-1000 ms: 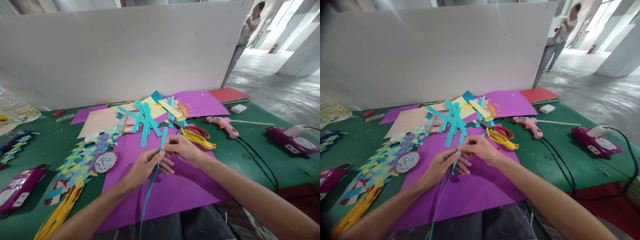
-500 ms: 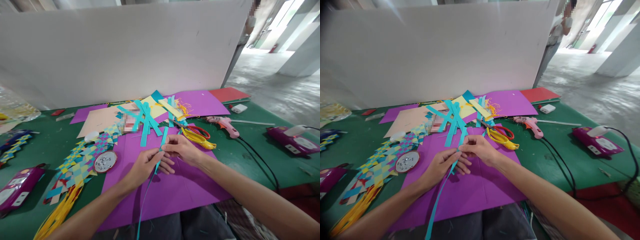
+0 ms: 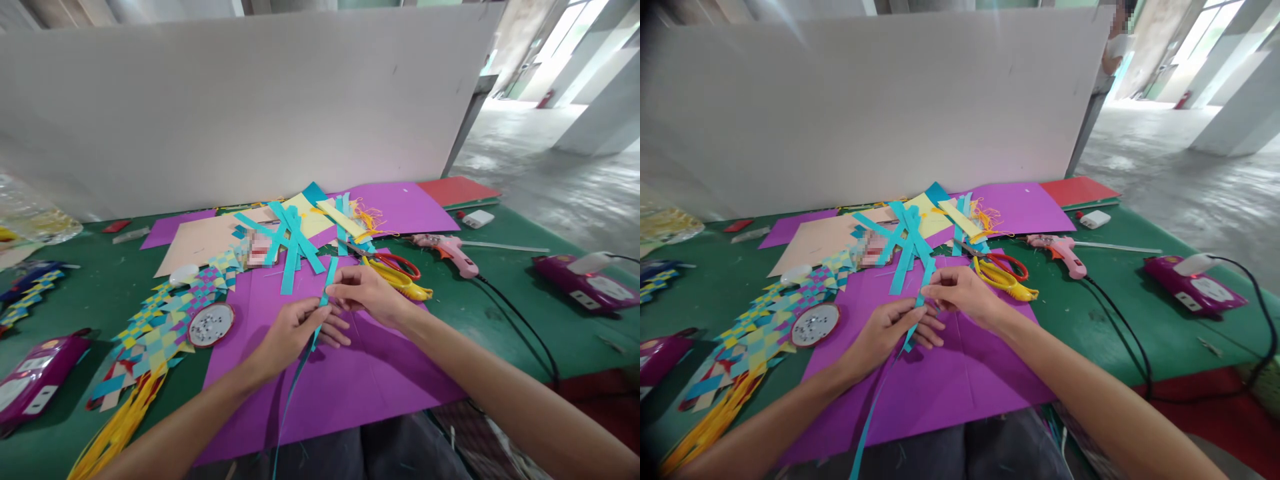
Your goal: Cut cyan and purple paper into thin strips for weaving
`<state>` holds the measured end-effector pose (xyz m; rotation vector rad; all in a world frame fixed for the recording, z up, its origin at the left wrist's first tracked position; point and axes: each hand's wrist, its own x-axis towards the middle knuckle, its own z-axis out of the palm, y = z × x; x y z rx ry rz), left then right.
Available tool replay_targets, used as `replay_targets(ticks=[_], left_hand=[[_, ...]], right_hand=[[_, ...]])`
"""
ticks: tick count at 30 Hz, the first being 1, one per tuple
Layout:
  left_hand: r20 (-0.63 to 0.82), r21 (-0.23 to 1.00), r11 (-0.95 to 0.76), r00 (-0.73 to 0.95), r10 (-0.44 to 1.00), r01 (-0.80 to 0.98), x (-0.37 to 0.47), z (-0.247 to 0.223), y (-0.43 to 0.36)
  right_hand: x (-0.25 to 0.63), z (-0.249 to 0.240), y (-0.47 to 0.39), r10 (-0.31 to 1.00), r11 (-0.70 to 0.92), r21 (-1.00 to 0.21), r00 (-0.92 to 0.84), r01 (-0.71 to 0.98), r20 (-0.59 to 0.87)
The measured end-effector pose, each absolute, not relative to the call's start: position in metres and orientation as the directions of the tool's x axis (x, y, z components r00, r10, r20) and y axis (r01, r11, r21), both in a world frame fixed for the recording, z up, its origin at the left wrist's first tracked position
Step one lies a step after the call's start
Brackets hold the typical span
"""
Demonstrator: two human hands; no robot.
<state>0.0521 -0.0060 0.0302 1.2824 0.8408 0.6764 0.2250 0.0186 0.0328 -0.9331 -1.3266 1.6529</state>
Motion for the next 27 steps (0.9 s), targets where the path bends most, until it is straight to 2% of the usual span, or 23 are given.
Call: replay_targets(ticks=[11, 27], left_hand=[[-0.144, 0.985, 0.171, 0.571, 0.809, 0.006, 0.053, 0.027, -0.005], [-0.193, 0.973, 0.231, 0.566, 0.801, 0.005, 0.053, 0.029, -0.008]], right_hand=[[0.219, 0.023, 0.018, 0.922, -0.048, -0.966, -0.384, -0.253, 0.055], [0.225, 0.030, 0.021, 0.946, -0.019, -0.974, -0.318, -0.226, 0.055]])
